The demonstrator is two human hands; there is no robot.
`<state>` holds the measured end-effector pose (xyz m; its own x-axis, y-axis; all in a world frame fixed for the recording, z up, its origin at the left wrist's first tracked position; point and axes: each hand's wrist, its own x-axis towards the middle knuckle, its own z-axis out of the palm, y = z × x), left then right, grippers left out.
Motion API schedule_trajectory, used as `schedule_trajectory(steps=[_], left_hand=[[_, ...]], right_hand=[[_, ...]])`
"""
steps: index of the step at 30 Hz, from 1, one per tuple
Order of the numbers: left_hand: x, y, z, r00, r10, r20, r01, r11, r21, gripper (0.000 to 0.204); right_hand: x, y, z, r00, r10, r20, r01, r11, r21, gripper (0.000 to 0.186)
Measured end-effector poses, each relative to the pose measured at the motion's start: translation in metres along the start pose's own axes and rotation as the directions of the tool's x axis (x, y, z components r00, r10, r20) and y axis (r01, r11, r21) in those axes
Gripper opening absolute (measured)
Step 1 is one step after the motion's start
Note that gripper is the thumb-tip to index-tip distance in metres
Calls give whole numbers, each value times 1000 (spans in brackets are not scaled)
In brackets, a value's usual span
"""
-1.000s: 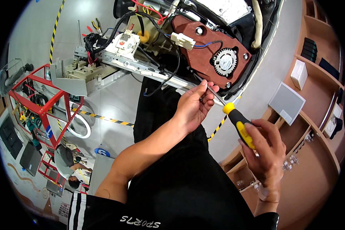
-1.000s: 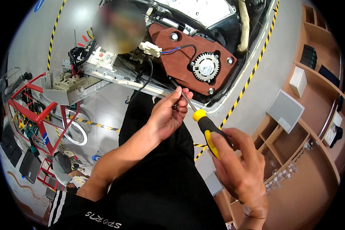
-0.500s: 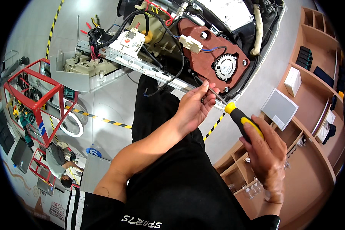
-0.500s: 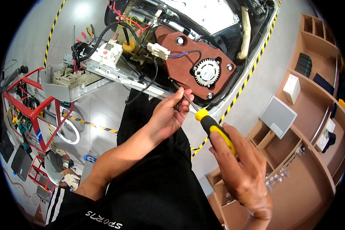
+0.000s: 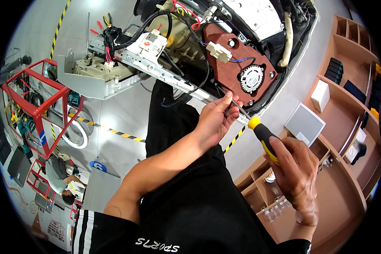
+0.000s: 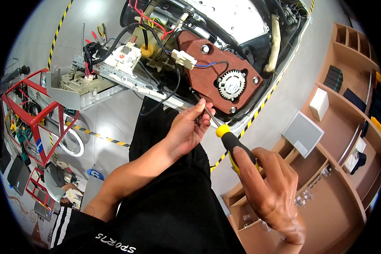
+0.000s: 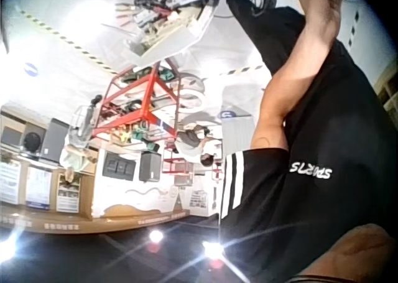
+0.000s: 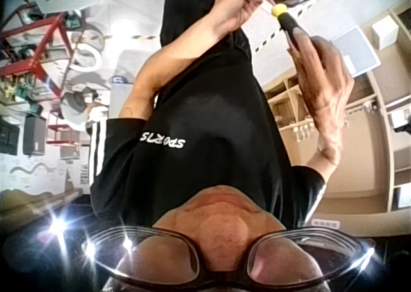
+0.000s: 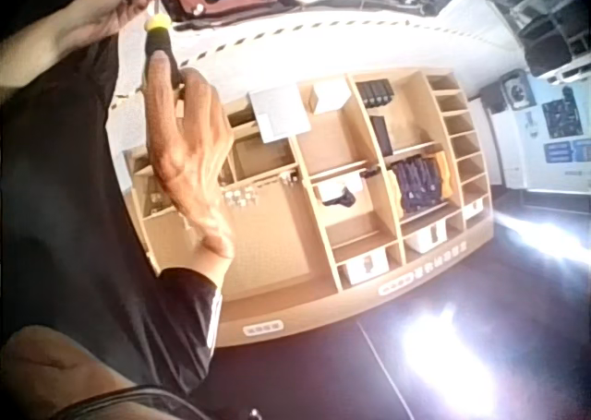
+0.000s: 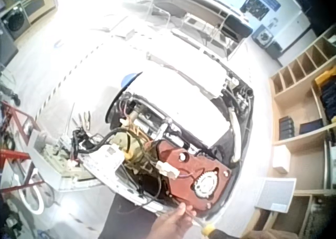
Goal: The person uses a screwdriver to loosen screws on a metal panel and a plastic assembly inside an appliance, then reaches in to move components by hand.
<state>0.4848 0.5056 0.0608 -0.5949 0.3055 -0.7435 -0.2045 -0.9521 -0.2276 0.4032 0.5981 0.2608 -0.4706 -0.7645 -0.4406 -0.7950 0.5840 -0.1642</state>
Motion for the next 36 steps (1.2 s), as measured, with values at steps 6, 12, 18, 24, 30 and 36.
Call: schedule_trajectory(steps=[6,12,18,24,30,36], left_hand=[[3,-1,0,1000,3,25,-3,1000,-12,26],[3,-2,4,999,18,-30,-18,1000,-1,27],[8,-7,-5,999,4,54,-1,999,-48,29],[4,-4,4,997,-10,71,14,998,-55,30],[7,-4,0,994,2,110,7,997,-78,30],[6,-5,-1,994,-1,107,10,996,-91,31]], right_hand=[[3,-2,-1,952,300,65,-306,945,118,50],[4,-3,-7,997,76,-21,-76,997,-15,46],[8,-9,-13,962,233,142,-241,970,40,36],[5,-3,-12,977,181,110,-182,983,4,44],[12,-4,-10,994,104,-24,-102,992,67,51],[3,0,-11,964,214,155,-218,976,12,41]])
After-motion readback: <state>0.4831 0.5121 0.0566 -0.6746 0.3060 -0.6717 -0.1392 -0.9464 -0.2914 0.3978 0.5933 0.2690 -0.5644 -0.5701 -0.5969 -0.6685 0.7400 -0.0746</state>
